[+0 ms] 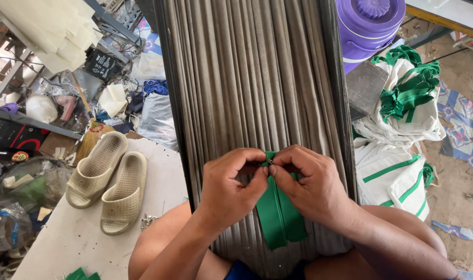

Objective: Assembling zippers by threading sliders onto zipper tape using a manual jig

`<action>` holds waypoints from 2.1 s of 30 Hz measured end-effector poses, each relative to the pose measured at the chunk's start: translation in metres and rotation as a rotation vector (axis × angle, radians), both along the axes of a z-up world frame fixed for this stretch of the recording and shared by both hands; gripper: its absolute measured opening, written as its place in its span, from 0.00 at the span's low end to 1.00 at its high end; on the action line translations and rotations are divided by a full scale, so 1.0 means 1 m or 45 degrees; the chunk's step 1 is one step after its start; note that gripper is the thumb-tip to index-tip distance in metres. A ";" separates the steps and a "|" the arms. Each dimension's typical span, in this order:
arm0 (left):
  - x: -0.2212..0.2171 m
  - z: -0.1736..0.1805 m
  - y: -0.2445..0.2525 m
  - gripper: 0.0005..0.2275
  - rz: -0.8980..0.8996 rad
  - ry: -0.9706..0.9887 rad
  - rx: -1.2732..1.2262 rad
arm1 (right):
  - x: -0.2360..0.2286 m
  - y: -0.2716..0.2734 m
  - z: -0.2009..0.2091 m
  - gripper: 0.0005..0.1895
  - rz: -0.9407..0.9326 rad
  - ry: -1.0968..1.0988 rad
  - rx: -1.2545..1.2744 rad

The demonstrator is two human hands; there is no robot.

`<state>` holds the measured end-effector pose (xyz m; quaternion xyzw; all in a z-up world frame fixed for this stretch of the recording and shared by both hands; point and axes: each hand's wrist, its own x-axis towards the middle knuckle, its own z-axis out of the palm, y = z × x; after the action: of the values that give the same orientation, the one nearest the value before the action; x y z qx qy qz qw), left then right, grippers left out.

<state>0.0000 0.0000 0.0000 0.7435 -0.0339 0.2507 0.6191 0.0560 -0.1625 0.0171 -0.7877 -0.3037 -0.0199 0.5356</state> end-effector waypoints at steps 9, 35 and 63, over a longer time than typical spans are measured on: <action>0.008 -0.010 0.002 0.05 -0.299 0.210 -0.418 | 0.004 -0.004 0.016 0.05 -0.004 0.196 -0.081; 0.005 -0.015 0.003 0.08 -0.641 0.464 -0.604 | 0.023 -0.026 0.024 0.05 0.158 0.531 -0.313; 0.012 -0.032 -0.020 0.12 -1.161 1.022 -0.420 | 0.061 -0.059 0.001 0.17 -0.293 0.236 0.384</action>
<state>0.0123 -0.0202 -0.0324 0.5852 -0.0735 -0.3352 0.7347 0.1171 -0.2217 0.0177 -0.7266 -0.1549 -0.0536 0.6672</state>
